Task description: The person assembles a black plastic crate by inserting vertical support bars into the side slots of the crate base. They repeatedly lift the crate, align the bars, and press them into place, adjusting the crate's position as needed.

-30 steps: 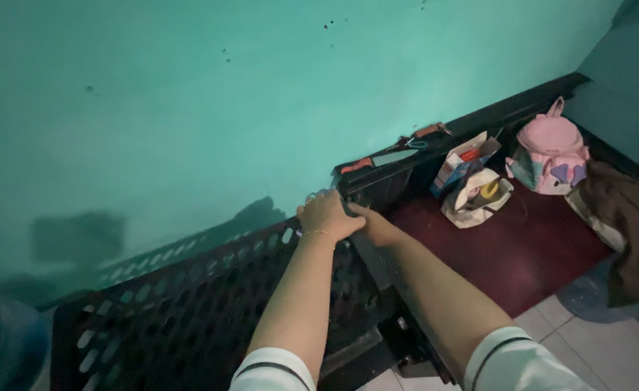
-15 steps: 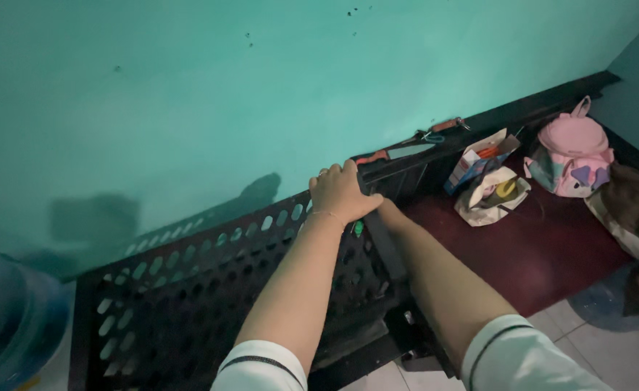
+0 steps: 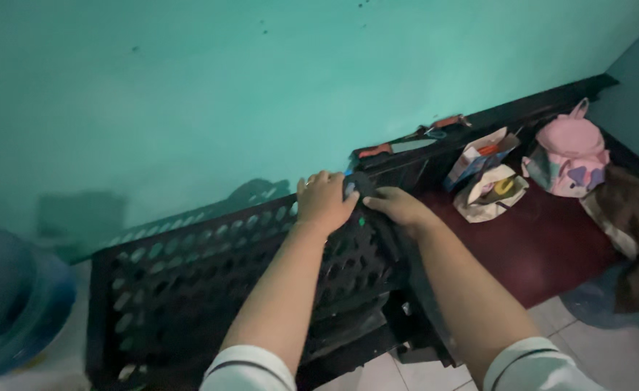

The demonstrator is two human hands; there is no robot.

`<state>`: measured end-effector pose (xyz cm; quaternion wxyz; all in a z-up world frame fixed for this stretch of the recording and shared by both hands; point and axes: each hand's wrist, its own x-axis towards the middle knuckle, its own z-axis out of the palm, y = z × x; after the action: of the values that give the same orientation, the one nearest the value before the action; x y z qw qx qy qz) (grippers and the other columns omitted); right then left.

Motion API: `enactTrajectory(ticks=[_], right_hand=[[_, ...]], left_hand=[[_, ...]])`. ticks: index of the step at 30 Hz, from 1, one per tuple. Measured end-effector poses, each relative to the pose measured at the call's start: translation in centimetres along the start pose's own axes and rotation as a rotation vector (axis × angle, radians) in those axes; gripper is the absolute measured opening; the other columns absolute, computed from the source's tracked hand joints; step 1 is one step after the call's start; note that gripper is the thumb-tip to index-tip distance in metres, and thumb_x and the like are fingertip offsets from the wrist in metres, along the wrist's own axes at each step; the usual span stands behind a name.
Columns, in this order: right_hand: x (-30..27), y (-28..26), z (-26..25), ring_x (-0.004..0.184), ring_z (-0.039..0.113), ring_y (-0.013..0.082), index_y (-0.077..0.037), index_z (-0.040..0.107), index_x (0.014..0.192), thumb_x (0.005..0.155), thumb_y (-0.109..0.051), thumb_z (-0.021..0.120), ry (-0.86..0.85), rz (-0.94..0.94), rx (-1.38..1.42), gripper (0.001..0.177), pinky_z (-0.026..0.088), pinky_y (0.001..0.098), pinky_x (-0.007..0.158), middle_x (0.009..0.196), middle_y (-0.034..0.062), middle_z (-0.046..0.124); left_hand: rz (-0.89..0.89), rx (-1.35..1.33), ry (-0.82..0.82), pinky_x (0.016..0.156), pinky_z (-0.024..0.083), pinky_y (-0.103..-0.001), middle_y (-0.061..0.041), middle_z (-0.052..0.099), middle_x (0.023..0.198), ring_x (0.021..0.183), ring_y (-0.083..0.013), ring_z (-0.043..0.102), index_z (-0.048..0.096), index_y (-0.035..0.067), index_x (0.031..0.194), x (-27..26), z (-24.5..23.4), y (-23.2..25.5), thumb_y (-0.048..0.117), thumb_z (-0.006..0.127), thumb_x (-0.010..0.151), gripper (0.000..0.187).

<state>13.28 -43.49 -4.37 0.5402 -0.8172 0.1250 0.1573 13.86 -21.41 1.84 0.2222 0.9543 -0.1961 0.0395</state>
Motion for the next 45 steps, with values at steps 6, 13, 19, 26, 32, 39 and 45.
enactTrajectory(ticks=[6, 13, 19, 26, 32, 39, 45], right_hand=[[0.8, -3.3, 1.8, 0.136, 0.056, 0.0401, 0.002, 0.050, 0.148, 0.089, -0.052, 0.073, 0.190, -0.084, -0.574, 0.083, 0.047, 0.0451, 0.111, 0.148, 0.0277, 0.056], [-4.6, -10.8, 10.1, 0.139, 0.043, 0.0403, -0.012, 0.051, 0.147, 0.089, -0.043, 0.071, 0.267, -0.383, -0.900, 0.069, 0.041, 0.0527, 0.109, 0.149, 0.0181, 0.051], [-6.9, -12.6, 20.1, 0.143, 0.043, 0.0389, -0.015, 0.061, 0.136, 0.086, -0.038, 0.074, 0.084, -0.657, -0.958, 0.056, 0.039, 0.0508, 0.115, 0.149, 0.0180, 0.051], [-9.0, -13.2, 28.2, 0.142, 0.038, 0.0433, -0.011, 0.059, 0.137, 0.086, -0.035, 0.075, 0.004, -0.837, -1.017, 0.059, 0.035, 0.0549, 0.113, 0.149, 0.0193, 0.049], [-11.0, -14.4, 32.5, 0.146, 0.038, 0.0419, -0.012, 0.057, 0.139, 0.088, -0.033, 0.073, -0.100, -0.945, -0.970, 0.058, 0.034, 0.0560, 0.117, 0.150, 0.0166, 0.049], [-13.6, -15.6, 36.2, 0.147, 0.032, 0.0471, -0.016, 0.054, 0.145, 0.086, -0.037, 0.077, -0.363, -1.191, -0.863, 0.067, 0.029, 0.0591, 0.119, 0.155, 0.0184, 0.044], [-16.8, -17.3, 39.0, 0.152, 0.013, 0.0460, -0.019, 0.048, 0.150, 0.072, -0.052, 0.086, -0.683, -1.234, -0.940, 0.093, 0.017, 0.0671, 0.117, 0.164, 0.0170, 0.024]], left_hand=[[-0.123, 0.143, -0.106, 0.119, 0.016, -0.062, -0.013, 0.041, 0.152, 0.144, -0.0343, 0.032, 0.053, 0.014, 0.142, -8.2, -3.7, -5.2, 0.043, 0.069, 0.089, 0.062], [-0.318, 0.209, -0.225, 0.122, 0.011, -0.062, -0.011, 0.036, 0.158, 0.150, -0.0336, 0.026, 0.048, 0.018, 0.147, -17.3, -8.8, -10.8, 0.044, 0.064, 0.095, 0.061], [-0.403, 0.273, -0.186, 0.121, 0.014, -0.064, -0.012, 0.042, 0.156, 0.147, -0.0341, 0.032, 0.055, 0.016, 0.142, -22.7, -11.6, -13.3, 0.044, 0.064, 0.095, 0.056], [-0.398, 0.317, -0.054, 0.119, 0.021, -0.063, -0.013, 0.049, 0.149, 0.142, -0.0350, 0.039, 0.060, 0.011, 0.135, -26.5, -12.4, -15.5, 0.041, 0.070, 0.090, 0.055], [-0.405, 0.339, 0.042, 0.118, 0.021, -0.065, -0.013, 0.051, 0.146, 0.143, -0.0350, 0.037, 0.062, 0.009, 0.131, -28.6, -13.2, -16.7, 0.040, 0.073, 0.086, 0.056], [-0.501, 0.127, 0.410, 0.111, 0.036, -0.055, -0.025, 0.048, 0.146, 0.137, -0.0421, 0.041, 0.053, 0.006, 0.142, -34.3, -14.0, -20.0, 0.035, 0.078, 0.077, 0.075], [-0.558, -0.727, 0.268, 0.104, 0.050, -0.043, -0.020, 0.051, 0.152, 0.140, -0.0298, 0.050, 0.045, 0.006, 0.148, -39.0, -10.0, -25.9, 0.038, 0.077, 0.088, 0.075]])
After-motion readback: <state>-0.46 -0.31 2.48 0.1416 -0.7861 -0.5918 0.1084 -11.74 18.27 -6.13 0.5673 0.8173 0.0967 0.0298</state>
